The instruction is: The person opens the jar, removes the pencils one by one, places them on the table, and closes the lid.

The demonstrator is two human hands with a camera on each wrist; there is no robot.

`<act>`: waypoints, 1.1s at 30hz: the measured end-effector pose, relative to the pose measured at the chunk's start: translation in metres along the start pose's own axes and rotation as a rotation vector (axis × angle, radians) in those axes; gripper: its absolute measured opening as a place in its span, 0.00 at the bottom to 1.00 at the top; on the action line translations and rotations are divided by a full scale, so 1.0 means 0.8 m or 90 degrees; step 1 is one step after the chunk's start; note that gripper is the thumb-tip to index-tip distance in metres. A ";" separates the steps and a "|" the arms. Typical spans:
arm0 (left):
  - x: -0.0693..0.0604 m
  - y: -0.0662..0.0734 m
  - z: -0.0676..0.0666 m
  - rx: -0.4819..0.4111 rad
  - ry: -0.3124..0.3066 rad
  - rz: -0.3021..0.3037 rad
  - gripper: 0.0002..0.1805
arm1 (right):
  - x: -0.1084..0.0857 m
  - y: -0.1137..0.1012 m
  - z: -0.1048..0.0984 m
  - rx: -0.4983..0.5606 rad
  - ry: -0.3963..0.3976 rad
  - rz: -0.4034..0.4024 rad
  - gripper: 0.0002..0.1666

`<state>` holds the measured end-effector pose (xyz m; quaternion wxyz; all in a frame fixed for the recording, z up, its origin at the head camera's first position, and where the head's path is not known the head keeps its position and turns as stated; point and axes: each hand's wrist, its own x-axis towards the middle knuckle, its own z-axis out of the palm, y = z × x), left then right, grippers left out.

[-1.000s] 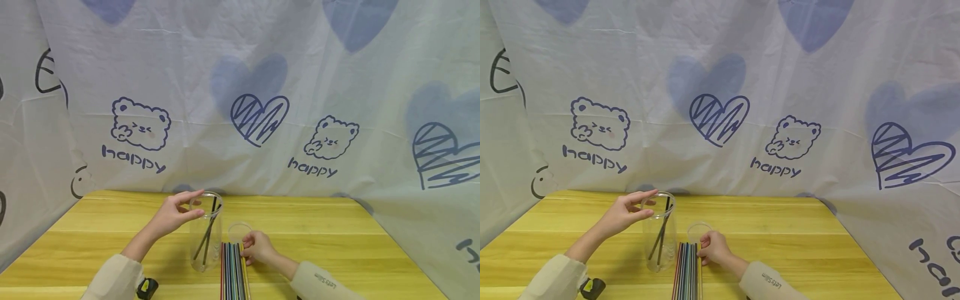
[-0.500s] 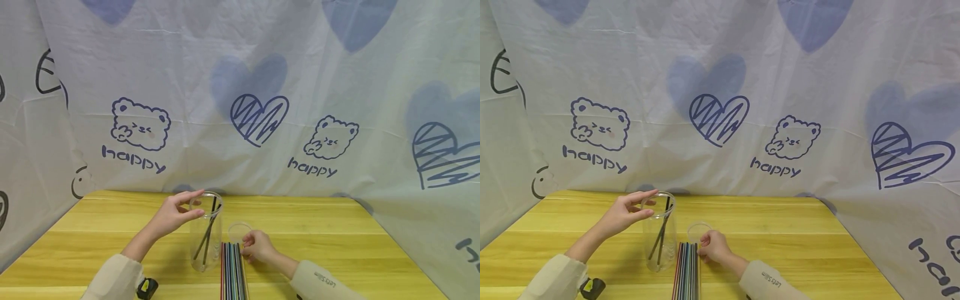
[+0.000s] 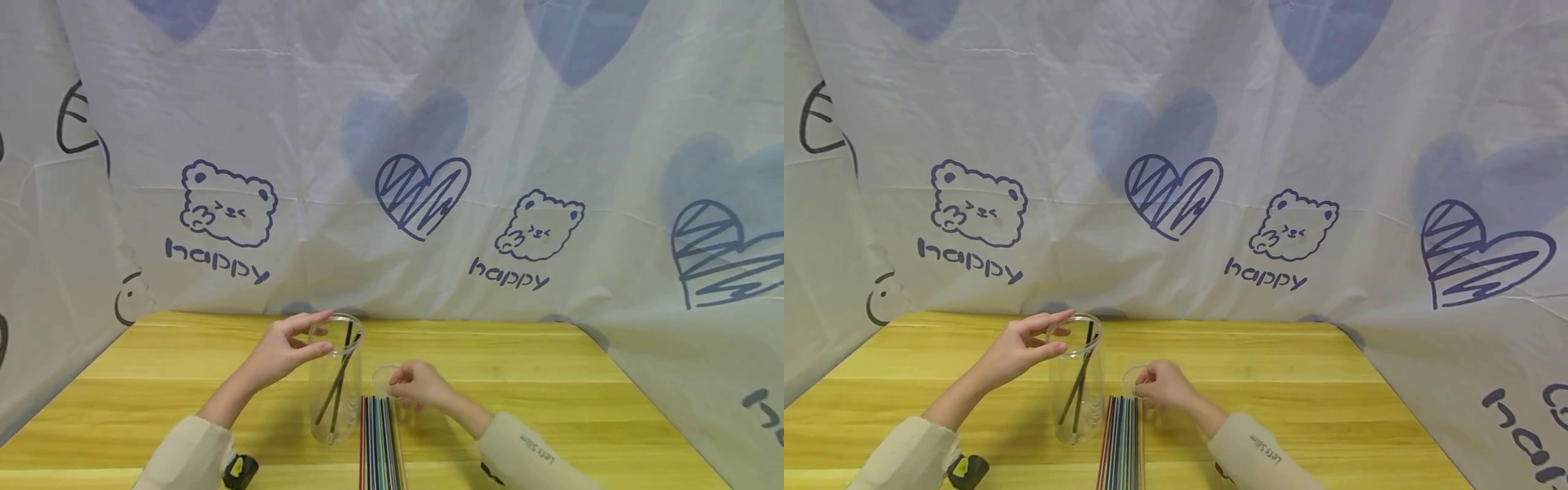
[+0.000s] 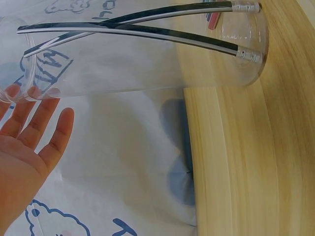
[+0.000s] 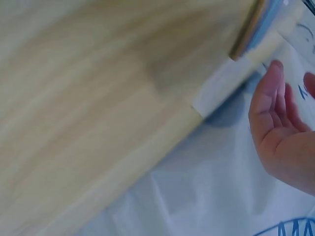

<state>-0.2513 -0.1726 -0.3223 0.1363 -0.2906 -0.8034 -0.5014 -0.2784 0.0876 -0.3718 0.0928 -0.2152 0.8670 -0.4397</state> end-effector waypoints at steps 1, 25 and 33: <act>0.000 0.000 0.000 0.000 0.000 -0.001 0.28 | 0.001 -0.002 -0.002 -0.002 -0.011 -0.003 0.05; -0.002 0.001 0.000 -0.011 0.000 -0.004 0.28 | 0.011 -0.064 -0.039 0.053 0.009 -0.077 0.13; -0.001 0.001 0.001 -0.006 0.005 0.000 0.28 | 0.011 -0.087 -0.043 0.054 0.070 -0.139 0.13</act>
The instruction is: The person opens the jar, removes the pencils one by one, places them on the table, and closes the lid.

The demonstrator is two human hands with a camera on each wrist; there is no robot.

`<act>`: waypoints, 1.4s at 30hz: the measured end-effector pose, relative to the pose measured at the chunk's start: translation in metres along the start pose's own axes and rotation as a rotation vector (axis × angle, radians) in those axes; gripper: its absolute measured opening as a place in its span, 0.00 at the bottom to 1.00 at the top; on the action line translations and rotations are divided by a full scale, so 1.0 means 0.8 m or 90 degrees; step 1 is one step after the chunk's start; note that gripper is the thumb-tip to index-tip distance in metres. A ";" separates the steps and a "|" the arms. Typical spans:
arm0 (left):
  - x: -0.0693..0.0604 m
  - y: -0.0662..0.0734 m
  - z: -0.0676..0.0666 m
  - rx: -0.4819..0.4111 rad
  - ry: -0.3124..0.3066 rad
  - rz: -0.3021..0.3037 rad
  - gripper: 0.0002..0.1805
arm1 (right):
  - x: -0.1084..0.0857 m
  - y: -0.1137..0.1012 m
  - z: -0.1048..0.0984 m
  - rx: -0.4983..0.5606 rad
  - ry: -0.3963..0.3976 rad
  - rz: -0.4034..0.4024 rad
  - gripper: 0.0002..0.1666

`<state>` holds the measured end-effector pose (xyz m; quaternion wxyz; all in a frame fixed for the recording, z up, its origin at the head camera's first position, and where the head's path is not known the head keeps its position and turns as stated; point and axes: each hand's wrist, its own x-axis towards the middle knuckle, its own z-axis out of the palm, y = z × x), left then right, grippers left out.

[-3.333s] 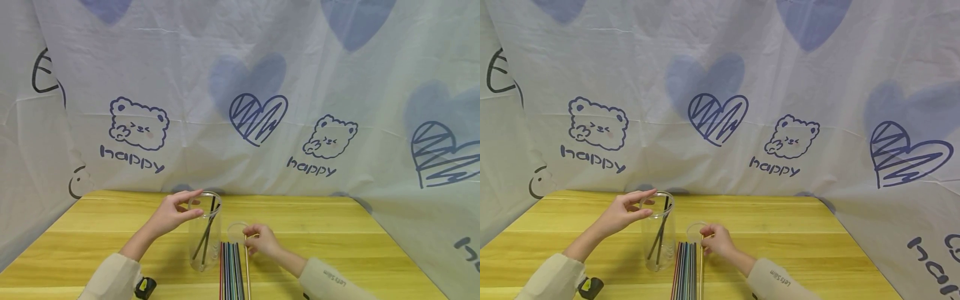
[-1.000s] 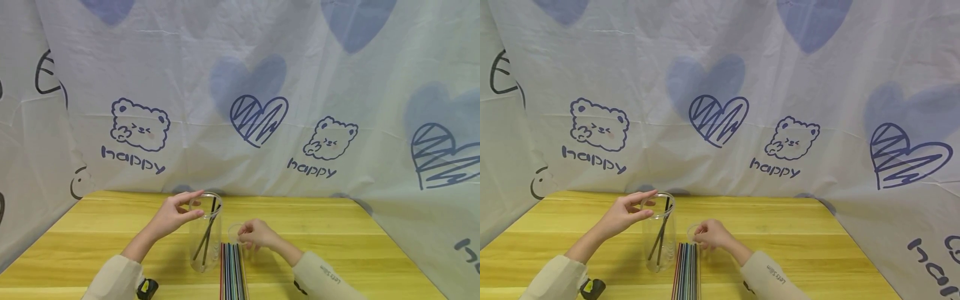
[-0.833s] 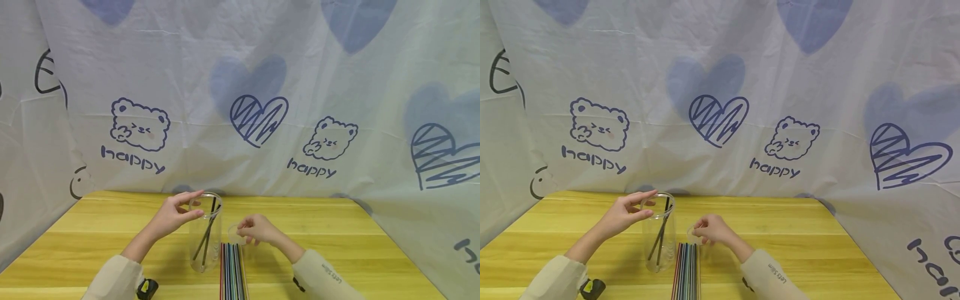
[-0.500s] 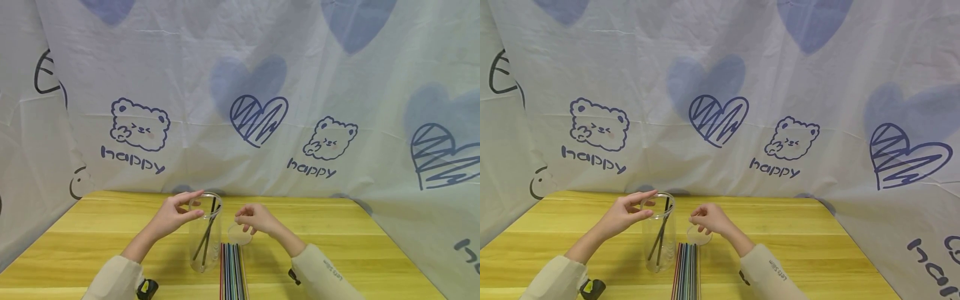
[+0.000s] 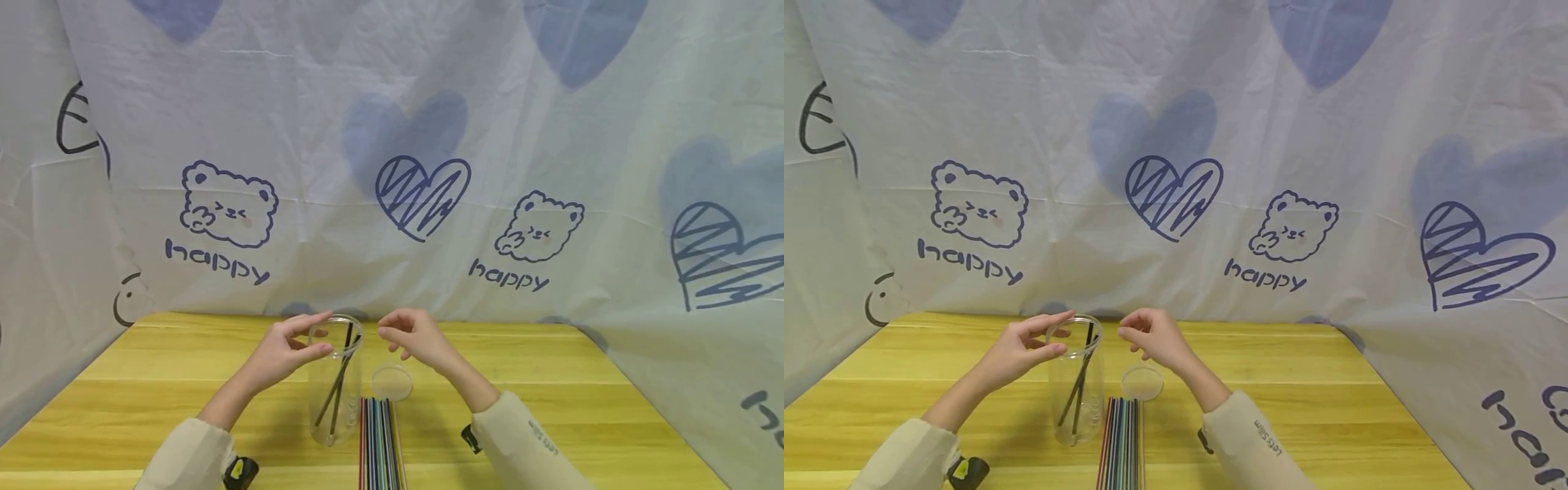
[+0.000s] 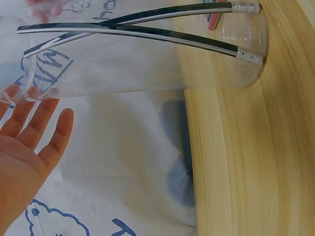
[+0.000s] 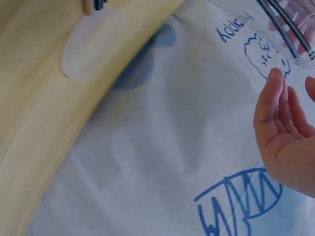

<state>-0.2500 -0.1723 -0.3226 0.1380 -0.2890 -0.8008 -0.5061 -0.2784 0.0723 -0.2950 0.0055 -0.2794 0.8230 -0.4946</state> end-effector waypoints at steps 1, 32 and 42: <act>0.000 0.000 0.000 0.000 0.001 0.001 0.28 | 0.000 -0.004 0.000 -0.004 0.005 -0.012 0.13; 0.001 0.000 0.000 -0.003 -0.016 -0.001 0.28 | 0.006 -0.039 0.025 -0.206 -0.054 -0.139 0.21; 0.001 -0.001 -0.001 -0.006 -0.013 0.006 0.28 | 0.010 -0.041 0.027 -0.230 -0.017 -0.177 0.13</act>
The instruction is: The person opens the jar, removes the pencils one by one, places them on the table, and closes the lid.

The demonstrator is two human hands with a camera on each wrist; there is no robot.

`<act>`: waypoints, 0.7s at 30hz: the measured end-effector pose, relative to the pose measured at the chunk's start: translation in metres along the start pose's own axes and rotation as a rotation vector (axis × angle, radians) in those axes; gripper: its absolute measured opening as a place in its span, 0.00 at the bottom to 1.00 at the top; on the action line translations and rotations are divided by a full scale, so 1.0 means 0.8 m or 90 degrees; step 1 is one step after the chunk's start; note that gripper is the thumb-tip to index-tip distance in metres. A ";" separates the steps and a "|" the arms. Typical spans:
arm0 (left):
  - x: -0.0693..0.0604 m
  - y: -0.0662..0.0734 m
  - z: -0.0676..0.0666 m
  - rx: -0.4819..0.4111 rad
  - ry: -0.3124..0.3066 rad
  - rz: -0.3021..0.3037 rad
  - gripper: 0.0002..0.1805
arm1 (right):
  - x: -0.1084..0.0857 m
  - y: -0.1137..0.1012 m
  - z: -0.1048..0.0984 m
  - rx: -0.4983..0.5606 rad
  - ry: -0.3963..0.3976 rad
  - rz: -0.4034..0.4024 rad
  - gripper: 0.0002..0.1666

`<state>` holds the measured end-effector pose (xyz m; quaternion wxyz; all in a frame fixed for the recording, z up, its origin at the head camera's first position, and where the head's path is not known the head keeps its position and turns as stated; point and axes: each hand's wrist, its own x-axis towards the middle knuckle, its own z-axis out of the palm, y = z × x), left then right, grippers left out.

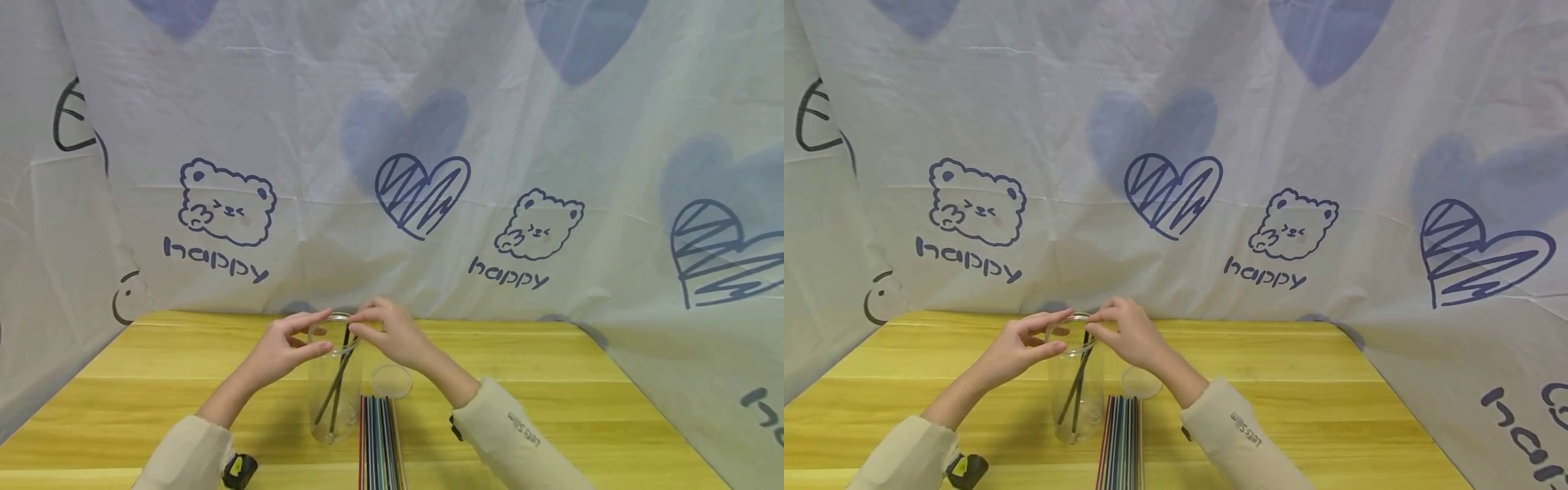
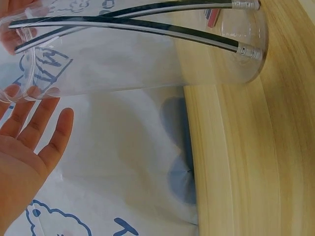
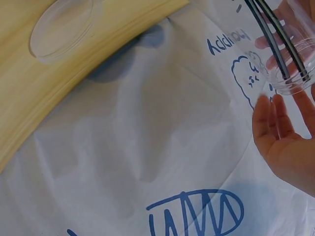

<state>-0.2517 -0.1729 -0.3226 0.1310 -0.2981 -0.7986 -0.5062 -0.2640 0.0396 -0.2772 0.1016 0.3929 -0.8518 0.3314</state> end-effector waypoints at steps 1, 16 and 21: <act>0.000 0.000 0.000 0.001 0.001 0.002 0.28 | 0.001 0.000 0.000 -0.007 0.012 -0.010 0.11; -0.002 0.000 0.000 0.000 0.003 0.009 0.27 | 0.006 -0.001 0.003 -0.024 0.061 -0.048 0.05; -0.001 0.001 -0.001 0.004 0.001 0.008 0.27 | 0.010 -0.006 -0.003 -0.009 0.012 -0.038 0.05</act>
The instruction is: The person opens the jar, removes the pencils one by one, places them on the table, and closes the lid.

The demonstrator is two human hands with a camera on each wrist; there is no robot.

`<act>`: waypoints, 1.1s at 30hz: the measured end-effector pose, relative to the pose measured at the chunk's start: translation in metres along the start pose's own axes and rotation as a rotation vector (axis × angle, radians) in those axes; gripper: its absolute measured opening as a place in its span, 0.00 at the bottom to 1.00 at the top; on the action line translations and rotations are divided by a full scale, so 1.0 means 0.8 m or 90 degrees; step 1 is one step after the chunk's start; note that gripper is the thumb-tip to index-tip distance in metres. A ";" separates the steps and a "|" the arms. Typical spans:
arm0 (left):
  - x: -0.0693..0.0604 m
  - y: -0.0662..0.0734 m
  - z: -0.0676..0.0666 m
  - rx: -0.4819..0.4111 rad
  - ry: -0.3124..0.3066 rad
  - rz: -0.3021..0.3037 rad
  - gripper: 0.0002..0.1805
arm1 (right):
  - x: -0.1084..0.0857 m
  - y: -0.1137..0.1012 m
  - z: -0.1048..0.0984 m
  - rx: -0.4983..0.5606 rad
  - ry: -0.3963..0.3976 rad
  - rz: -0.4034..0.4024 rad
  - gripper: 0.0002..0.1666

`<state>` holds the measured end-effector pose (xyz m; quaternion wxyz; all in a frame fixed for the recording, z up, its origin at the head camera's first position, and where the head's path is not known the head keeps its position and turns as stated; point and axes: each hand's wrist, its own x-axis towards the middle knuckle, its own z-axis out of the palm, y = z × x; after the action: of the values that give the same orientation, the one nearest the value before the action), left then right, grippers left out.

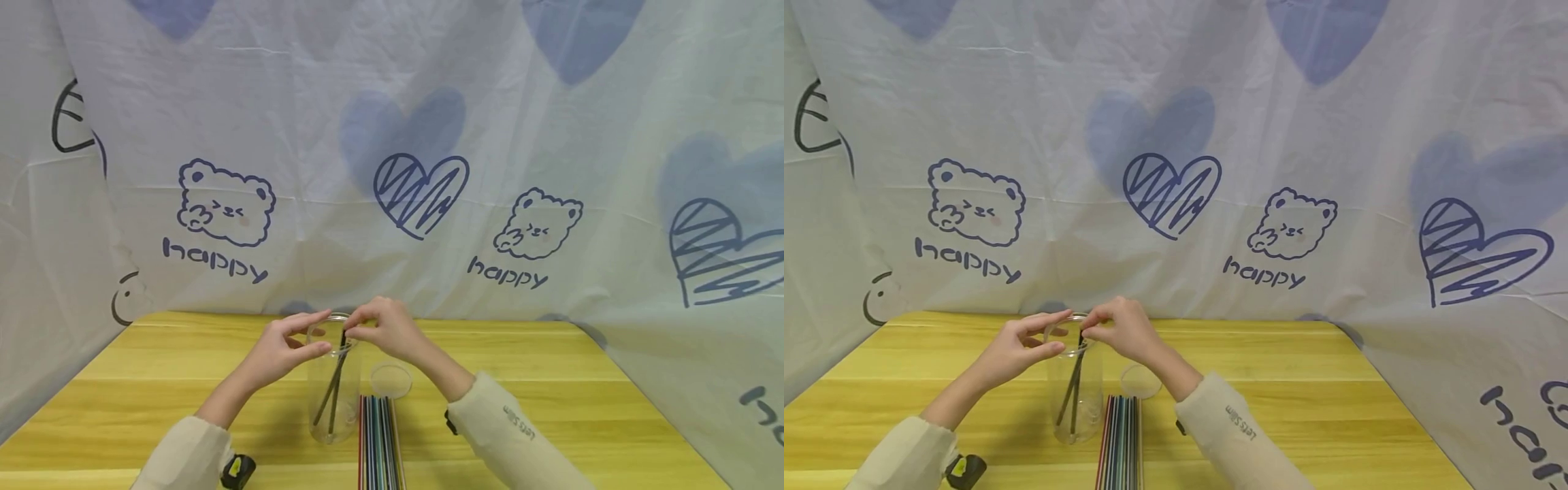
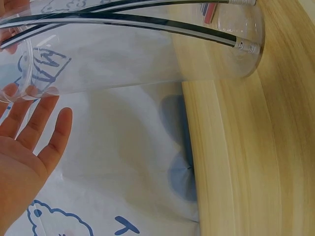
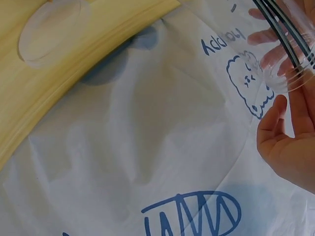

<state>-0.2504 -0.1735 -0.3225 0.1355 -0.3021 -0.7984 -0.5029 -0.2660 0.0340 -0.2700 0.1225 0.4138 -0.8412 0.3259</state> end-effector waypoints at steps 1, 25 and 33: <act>0.000 0.000 0.000 0.002 0.000 -0.001 0.27 | 0.001 0.000 -0.001 0.005 -0.007 0.004 0.04; 0.001 -0.001 0.000 0.022 0.012 0.003 0.27 | 0.004 0.007 0.011 0.080 0.233 -0.178 0.04; 0.000 -0.002 0.001 0.020 0.012 0.014 0.27 | 0.006 0.006 0.007 0.090 0.353 -0.315 0.06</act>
<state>-0.2511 -0.1731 -0.3239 0.1533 -0.3041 -0.8015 -0.4916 -0.2724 0.0298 -0.2743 0.3914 0.5079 -0.6261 0.4436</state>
